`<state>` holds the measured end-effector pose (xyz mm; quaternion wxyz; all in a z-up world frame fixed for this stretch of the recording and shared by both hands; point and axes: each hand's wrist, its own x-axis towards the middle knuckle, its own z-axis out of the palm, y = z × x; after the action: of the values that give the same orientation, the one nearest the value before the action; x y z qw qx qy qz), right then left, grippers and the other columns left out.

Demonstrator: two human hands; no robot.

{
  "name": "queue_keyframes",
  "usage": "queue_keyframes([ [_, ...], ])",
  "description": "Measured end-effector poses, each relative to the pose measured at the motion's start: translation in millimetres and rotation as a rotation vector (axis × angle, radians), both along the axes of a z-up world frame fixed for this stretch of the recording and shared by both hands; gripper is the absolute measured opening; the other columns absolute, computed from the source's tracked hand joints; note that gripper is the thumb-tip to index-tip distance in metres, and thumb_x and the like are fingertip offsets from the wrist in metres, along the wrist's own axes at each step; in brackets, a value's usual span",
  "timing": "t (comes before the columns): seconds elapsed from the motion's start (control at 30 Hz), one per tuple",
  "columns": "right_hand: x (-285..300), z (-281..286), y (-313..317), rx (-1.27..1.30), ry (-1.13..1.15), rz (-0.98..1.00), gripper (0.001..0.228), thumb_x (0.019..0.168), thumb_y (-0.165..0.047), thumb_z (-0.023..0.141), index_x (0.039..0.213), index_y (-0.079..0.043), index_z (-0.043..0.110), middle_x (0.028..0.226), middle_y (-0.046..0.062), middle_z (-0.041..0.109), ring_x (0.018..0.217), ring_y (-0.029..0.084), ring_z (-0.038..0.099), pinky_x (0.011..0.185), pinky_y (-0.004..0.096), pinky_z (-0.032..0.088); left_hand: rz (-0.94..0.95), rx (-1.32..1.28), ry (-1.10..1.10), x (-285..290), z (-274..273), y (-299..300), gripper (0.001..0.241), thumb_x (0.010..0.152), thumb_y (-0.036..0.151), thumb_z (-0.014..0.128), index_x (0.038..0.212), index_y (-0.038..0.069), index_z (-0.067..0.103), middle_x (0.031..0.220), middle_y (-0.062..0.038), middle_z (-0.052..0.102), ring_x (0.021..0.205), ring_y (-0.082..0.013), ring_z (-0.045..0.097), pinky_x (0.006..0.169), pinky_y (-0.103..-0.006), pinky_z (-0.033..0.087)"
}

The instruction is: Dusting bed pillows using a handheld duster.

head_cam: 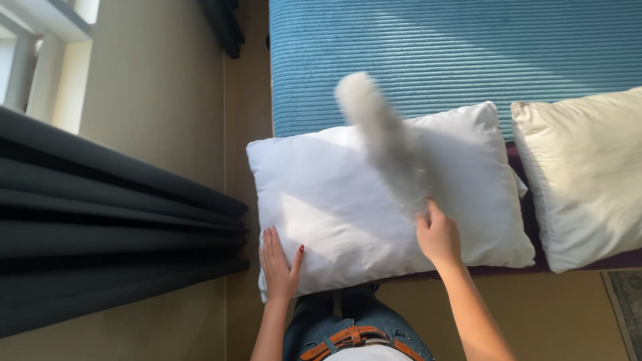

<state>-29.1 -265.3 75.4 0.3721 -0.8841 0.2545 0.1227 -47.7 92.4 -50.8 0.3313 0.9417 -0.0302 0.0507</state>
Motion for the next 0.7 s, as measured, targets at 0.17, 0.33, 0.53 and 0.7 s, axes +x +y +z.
queue_keyframes([
  [0.17, 14, -80, 67, 0.047, -0.331, 0.059, 0.04, 0.093, -0.015, 0.063, 0.131, -0.003, 0.065, 0.08, 0.011, 0.07, 0.066, 0.013, 0.06, 0.063, 0.034, 0.05, 0.273, -0.188, 0.209, -35, -19, 22, 0.1, 0.086, 0.054, 0.07, 0.161, 0.006, 0.024, 0.167, -0.019, 0.027, 0.154, -0.0362, 0.023, 0.121, -0.0516, 0.018],
  [0.33, 20, -52, 158, 0.583, 0.312, 0.248, 0.042, 0.09, -0.018, 0.065, 0.132, -0.014, 0.062, 0.064, 0.005, 0.052, 0.047, 0.014, 0.044, 0.043, 0.033, 0.037, 0.331, -0.435, 0.334, -45, -58, 36, 0.096, 0.077, 0.042, 0.082, 0.155, 0.009, 0.037, 0.157, -0.017, 0.044, 0.143, -0.0345, 0.046, 0.114, -0.0443, 0.039],
  [0.53, 52, -44, 169, 0.998, 0.457, 0.061, 0.035, 0.095, -0.017, 0.069, 0.128, -0.008, 0.065, 0.073, -0.005, 0.054, 0.048, 0.006, 0.033, 0.04, 0.025, 0.022, 0.114, -0.424, 0.298, -30, 4, 60, 0.076, 0.083, 0.022, 0.078, 0.149, 0.008, 0.044, 0.142, -0.015, 0.06, 0.134, -0.0314, 0.056, 0.108, -0.0415, 0.046],
  [0.7, 69, -62, 159, 0.24, -0.107, 0.173, 0.029, 0.088, -0.015, 0.065, 0.115, -0.008, 0.074, 0.072, 0.01, 0.07, 0.06, 0.015, 0.058, 0.058, 0.035, 0.049, 0.221, -0.585, 0.349, -32, 9, 82, 0.067, 0.094, 0.015, 0.065, 0.155, 0.011, 0.037, 0.136, -0.012, 0.068, 0.129, -0.0243, 0.063, 0.11, -0.0387, 0.047],
])
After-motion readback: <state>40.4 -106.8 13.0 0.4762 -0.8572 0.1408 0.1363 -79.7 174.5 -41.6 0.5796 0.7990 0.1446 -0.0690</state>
